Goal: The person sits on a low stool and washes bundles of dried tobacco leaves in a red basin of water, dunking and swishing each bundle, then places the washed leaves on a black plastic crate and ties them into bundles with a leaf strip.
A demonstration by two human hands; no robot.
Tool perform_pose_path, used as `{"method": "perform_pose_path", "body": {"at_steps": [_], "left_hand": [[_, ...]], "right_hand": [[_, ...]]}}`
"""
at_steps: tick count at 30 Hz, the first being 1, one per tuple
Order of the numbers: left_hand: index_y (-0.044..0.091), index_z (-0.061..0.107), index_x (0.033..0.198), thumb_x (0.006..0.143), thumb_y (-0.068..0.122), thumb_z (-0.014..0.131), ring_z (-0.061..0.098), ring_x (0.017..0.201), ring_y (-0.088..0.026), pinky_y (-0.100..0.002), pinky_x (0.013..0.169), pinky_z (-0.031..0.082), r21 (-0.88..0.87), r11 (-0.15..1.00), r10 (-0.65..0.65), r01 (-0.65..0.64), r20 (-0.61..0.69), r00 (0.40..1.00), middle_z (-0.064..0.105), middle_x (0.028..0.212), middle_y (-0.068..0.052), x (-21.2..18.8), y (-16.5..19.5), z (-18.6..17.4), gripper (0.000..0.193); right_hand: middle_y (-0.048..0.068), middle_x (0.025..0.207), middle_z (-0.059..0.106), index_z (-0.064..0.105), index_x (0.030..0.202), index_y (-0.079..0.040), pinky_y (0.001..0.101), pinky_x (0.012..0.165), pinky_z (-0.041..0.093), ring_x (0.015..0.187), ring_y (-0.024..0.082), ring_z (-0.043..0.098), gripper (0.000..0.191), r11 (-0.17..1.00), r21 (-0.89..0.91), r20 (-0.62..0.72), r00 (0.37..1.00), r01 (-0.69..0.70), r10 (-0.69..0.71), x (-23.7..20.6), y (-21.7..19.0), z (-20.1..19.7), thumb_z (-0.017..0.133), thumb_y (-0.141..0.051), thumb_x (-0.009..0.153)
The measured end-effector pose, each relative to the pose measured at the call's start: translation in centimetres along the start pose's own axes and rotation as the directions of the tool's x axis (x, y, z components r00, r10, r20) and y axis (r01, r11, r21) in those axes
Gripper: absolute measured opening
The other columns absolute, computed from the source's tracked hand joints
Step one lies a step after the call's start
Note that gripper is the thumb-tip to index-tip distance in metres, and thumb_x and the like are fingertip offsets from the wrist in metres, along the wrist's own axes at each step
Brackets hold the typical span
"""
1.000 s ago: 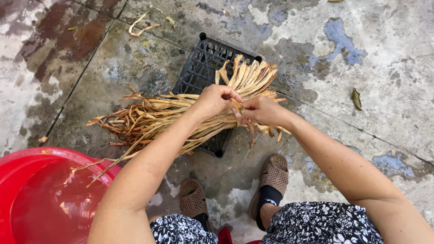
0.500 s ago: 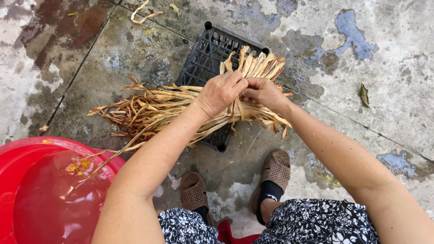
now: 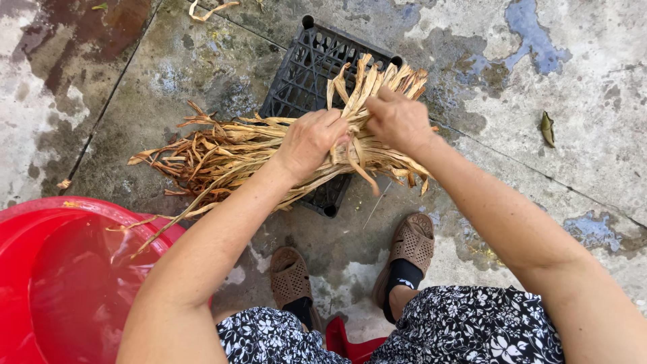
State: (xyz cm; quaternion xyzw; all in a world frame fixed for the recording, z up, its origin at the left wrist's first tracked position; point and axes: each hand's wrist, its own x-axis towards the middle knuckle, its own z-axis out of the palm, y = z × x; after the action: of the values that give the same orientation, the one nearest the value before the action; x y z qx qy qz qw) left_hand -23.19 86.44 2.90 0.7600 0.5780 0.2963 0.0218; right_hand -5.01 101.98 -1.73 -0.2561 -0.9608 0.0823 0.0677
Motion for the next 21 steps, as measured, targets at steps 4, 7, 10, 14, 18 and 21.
{"method": "perform_pose_path", "body": {"at_steps": [4,7,10,14,18,21], "left_hand": [[0.005,0.057,0.092,0.091,0.015,0.075,0.064,0.084,-0.027,-0.043,0.072,0.052,-0.076,0.992,-0.095,0.101,0.079,0.992,0.058,0.086,-0.007,-1.7,0.7,-0.5,0.021],[0.014,0.067,0.092,0.09,0.019,0.078,0.068,0.092,-0.026,-0.043,0.083,0.055,0.045,0.97,-0.243,0.239,0.267,0.933,0.069,0.092,-0.003,-1.0,0.0,-0.1,0.013],[0.007,0.068,0.124,0.069,0.034,0.091,0.062,0.113,-0.039,-0.05,0.095,0.051,-0.305,0.845,-0.233,0.439,0.528,0.817,0.062,0.123,-0.021,-0.4,-3.4,-2.0,0.065],[0.005,0.058,0.137,0.074,0.072,0.073,0.064,0.12,-0.035,-0.044,0.102,0.049,-0.106,0.693,-0.557,0.713,0.55,0.623,0.061,0.135,-0.02,0.2,-5.2,-2.1,0.093],[-0.001,0.076,0.122,0.077,0.095,0.045,0.068,0.119,-0.038,-0.046,0.105,0.052,0.226,0.671,-0.632,0.706,0.672,0.385,0.071,0.127,-0.025,2.8,-6.8,0.6,0.11],[0.007,0.086,0.111,0.07,0.101,0.033,0.07,0.117,-0.035,-0.045,0.103,0.054,0.306,0.7,-0.561,0.645,0.794,0.233,0.073,0.123,-0.021,3.9,-7.4,3.1,0.115]], "right_hand": [[0.005,0.087,0.06,0.066,0.095,-0.013,0.0366,0.052,0.055,0.074,0.02,0.067,0.007,0.999,-0.045,0.057,0.998,-0.006,0.008,-0.4,1.3,0.5,0.06,-0.016,0.095],[0.006,0.091,0.064,0.067,0.091,-0.013,0.0394,0.059,0.055,0.079,0.022,0.069,0.008,0.999,0.045,0.0,1.0,-0.01,0.01,-0.9,1.6,0.8,0.063,-0.019,0.09],[0.007,0.095,0.067,0.07,0.094,-0.013,0.0366,0.064,0.056,0.078,0.019,0.069,0.013,0.958,0.259,0.113,0.989,-0.122,0.095,-1.0,2.5,-0.6,0.061,-0.023,0.095],[0.008,0.087,0.074,0.076,0.094,-0.009,0.033,0.067,0.06,0.074,0.017,0.071,0.035,0.626,0.666,0.408,0.901,-0.406,0.151,-2.7,3.2,-3.4,0.061,-0.041,0.096],[0.007,0.091,0.083,0.079,0.113,-0.007,0.027,0.061,0.062,0.07,0.014,0.077,0.068,0.392,0.528,0.844,0.416,-0.753,-0.338,-6.7,-1.2,-0.4,0.054,-0.065,0.089],[0.008,0.116,0.076,0.058,0.139,-0.012,0.0317,0.069,0.059,0.085,0.017,0.073,0.069,0.238,0.457,0.861,0.358,-0.857,-0.362,-8.3,-2.3,3.5,0.059,-0.06,0.089]]}}
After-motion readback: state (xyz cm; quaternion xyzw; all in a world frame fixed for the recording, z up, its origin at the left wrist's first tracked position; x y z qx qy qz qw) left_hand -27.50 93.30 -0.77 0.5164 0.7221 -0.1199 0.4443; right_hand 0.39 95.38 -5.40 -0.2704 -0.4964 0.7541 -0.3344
